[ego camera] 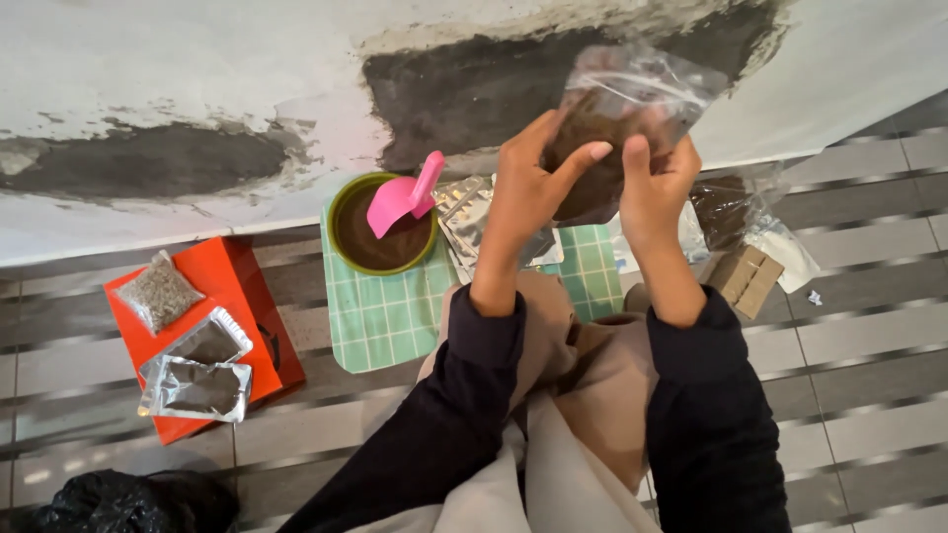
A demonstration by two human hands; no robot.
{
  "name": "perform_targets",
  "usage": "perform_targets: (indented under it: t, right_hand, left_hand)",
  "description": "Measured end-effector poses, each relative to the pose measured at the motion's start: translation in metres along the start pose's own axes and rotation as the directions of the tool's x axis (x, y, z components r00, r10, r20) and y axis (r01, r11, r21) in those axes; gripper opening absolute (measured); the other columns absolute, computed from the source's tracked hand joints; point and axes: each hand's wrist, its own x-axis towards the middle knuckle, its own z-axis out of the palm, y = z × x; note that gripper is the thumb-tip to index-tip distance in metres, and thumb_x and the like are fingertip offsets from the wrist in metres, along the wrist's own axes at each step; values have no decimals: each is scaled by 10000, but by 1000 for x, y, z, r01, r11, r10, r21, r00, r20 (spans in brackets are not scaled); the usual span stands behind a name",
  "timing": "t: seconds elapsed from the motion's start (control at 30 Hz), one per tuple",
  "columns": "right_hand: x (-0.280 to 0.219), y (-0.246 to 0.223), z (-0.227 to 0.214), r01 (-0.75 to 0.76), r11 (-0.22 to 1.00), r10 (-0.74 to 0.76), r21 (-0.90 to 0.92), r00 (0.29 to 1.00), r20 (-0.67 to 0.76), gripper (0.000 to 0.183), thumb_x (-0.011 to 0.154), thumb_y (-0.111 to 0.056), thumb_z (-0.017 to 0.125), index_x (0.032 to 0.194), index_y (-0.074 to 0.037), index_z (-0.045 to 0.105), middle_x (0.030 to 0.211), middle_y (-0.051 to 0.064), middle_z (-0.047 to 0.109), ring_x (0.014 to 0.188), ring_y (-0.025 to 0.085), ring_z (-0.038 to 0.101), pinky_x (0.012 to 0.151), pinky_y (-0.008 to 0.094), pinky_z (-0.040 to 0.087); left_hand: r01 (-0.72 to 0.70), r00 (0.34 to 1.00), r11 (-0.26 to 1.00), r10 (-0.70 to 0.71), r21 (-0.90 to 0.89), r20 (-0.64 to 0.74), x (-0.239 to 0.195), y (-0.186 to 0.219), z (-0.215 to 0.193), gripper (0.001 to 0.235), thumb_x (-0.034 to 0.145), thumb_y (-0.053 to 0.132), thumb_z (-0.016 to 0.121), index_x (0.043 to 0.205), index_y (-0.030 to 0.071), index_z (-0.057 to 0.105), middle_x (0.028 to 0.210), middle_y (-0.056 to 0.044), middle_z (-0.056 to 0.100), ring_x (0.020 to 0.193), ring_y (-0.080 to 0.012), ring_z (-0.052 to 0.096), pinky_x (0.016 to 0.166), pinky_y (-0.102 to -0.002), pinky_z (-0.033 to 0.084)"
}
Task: The person scoops a brown granular material from a green bowl using a pink scoop and transfers it into small silver foil packets. The person fills multiple packets one at a time, occasionally adjusting the packets and the scoop.
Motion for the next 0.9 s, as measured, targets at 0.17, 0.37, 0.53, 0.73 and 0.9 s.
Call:
perform_targets:
  t: [0.17,0.37,0.53,0.73,0.9]
  right_hand:
    - [5,33,-9,336,941,-337,40,941,35,377,1059,-357,738,994,9,674,839,113,685,875,114,584,798,357,522]
    - [1,30,-3,204,971,-221,122,964,145,507,958,-569,722,996,-64,698,859,35,686,861,80,580,811,319,535]
    - [-2,11,2,-140,989,147,-49,883,447,588,855,-548,768,662,-189,345,574,-88,255,550,42,241,498,268,210]
    - [-3,7,0,-252,966,251,-57,968,-14,651,809,-597,842,649,-171,377,576,-64,324,495,57,415,363,309,484]
    - [-3,-4,-1,14,995,-13,-96,1000,11,692,923,-776,526,707,-175,258,635,-75,216,604,56,240,560,290,221]
  left_hand:
    - [-166,972,985,170,38,-162,3,19,1,407,775,435,869,914,98,687,749,-147,696,786,-362,736,702,-402,574]
    - [-135,934,986,160,99,-320,3,-20,10,341,811,367,856,708,109,658,581,-109,661,580,-305,705,545,-311,530]
    - [4,924,981,70,191,-377,1,5,-4,629,874,399,749,665,141,215,587,43,187,569,-88,211,530,-309,199]
    - [57,997,976,-46,209,-60,-1,9,-1,477,858,621,646,926,163,531,770,59,492,610,-78,351,541,-267,297]
    - [-145,954,856,254,496,-160,-1,-35,27,566,921,600,587,1026,65,739,533,22,449,458,-96,339,452,-295,267]
